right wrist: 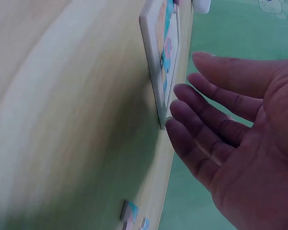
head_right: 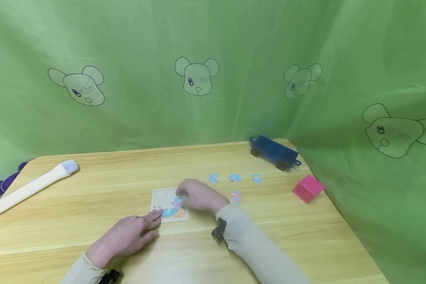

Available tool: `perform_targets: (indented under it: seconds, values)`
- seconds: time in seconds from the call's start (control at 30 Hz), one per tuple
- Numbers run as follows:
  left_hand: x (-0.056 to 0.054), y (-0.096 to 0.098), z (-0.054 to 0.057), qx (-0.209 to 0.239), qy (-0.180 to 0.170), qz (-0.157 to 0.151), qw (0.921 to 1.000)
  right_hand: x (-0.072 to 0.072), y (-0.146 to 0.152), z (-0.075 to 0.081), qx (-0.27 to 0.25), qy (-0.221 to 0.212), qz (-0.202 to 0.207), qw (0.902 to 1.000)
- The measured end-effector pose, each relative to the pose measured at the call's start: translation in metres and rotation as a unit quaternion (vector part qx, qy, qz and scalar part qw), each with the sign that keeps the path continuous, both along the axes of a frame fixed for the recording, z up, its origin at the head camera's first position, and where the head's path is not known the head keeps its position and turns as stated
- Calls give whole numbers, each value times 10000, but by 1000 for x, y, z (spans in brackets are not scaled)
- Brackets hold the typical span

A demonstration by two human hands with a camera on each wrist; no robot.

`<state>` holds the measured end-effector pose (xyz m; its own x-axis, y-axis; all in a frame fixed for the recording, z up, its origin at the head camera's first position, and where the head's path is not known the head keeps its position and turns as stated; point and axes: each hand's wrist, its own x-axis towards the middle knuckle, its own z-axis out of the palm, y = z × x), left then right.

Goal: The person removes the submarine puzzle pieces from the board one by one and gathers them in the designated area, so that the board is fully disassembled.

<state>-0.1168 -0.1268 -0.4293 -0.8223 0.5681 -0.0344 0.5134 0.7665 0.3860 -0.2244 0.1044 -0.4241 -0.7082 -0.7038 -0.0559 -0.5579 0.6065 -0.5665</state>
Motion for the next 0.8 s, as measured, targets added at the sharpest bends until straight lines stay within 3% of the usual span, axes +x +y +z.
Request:
perform_targets:
  seconds: [0.3,0.8]
  values:
    - [1,1,0,85,74,-67,9999,4,-12,-4,421,148,30,9990]
    - [2,-1,0,94,158,-79,9998,0,-18,-4,534,40,-88,9985]
